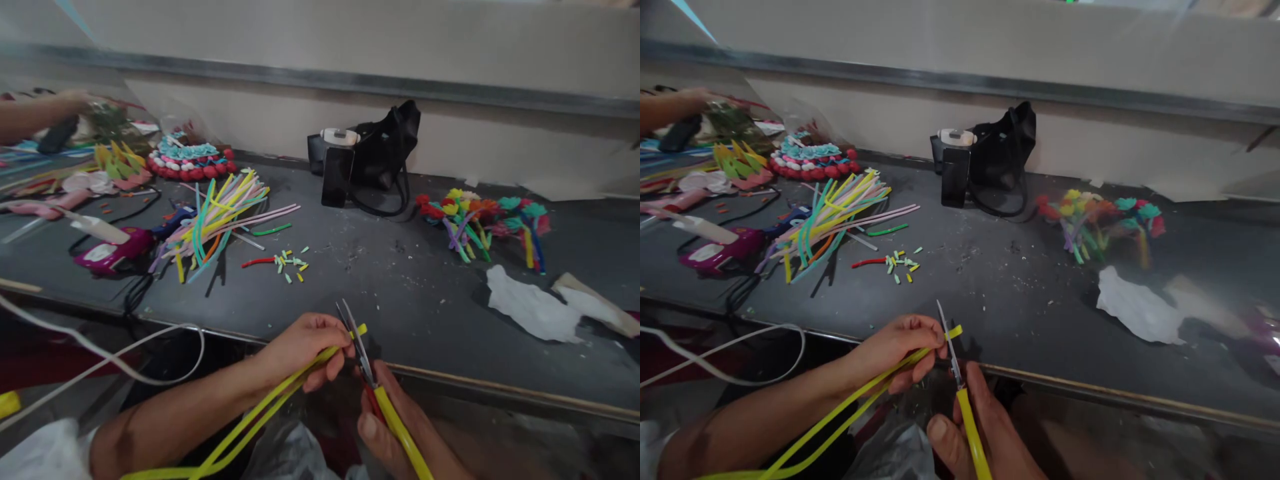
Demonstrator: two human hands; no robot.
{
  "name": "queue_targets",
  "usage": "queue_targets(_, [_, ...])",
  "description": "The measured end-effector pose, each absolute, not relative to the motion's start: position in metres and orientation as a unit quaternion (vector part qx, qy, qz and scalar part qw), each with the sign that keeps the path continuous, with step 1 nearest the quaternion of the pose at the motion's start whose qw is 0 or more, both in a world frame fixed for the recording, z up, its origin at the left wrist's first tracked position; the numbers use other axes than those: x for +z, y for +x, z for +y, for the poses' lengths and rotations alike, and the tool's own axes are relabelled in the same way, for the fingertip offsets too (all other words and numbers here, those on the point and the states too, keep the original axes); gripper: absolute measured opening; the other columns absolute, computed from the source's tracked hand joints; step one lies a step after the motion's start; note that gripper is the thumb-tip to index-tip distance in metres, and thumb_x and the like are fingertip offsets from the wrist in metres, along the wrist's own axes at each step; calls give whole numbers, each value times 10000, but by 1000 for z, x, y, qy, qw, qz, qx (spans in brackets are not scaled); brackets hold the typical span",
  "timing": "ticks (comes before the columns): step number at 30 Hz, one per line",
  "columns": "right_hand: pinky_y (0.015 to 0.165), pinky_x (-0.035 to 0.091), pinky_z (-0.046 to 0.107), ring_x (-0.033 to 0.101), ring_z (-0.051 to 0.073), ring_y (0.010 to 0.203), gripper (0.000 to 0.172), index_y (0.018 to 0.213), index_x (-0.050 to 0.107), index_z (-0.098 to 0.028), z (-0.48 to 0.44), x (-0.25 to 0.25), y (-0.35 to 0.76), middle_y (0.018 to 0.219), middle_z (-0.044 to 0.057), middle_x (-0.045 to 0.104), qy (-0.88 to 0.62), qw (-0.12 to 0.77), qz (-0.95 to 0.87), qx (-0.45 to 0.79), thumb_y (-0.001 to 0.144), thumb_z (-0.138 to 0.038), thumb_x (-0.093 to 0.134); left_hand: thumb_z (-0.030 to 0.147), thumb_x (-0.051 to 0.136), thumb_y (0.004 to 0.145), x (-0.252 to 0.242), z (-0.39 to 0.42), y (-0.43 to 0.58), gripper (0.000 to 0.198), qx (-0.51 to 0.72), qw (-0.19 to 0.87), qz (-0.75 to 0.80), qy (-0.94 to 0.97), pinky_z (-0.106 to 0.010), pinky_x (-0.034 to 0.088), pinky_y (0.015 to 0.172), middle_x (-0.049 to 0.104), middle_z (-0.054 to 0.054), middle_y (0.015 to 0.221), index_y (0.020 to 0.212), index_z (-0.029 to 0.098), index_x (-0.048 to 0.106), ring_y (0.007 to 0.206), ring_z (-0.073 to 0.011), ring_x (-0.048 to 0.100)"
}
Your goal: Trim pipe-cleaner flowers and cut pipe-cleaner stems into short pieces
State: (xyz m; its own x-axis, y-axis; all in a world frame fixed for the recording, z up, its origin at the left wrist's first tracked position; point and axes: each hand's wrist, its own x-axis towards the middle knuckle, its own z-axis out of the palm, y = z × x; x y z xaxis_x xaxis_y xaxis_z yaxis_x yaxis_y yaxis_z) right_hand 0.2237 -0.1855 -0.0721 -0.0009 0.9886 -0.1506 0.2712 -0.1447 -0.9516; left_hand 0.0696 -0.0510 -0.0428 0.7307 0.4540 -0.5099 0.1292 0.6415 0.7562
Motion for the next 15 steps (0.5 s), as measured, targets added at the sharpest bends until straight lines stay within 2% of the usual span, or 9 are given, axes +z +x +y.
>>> queue_targets(3, [575, 487, 242, 537, 147, 607, 511, 1231, 504, -254, -179, -62, 222, 795, 16, 579, -566, 373, -572, 461, 889, -633, 474, 255, 537, 792, -43, -52, 72, 157, 84, 834, 356, 413, -150, 249, 248, 546, 34, 419, 731, 139, 625, 240, -63, 361])
queue_targets(7, [732, 515, 290, 607, 208, 808, 599, 1265, 463, -235, -175, -61, 221, 929, 59, 597, -554, 381, -587, 452, 885, -693, 402, 259, 540, 793, -45, -52, 72, 153, 75, 833, 358, 416, -149, 248, 248, 550, 34, 423, 735, 142, 620, 243, -63, 363])
queue_targets(15, [688, 518, 246, 607, 172, 718, 552, 1220, 489, -225, -178, -66, 230, 843, 31, 606, -566, 333, -600, 457, 906, -668, 394, 260, 534, 796, -45, -51, 73, 156, 66, 831, 364, 416, -148, 255, 247, 548, 36, 421, 744, 142, 621, 240, -62, 360])
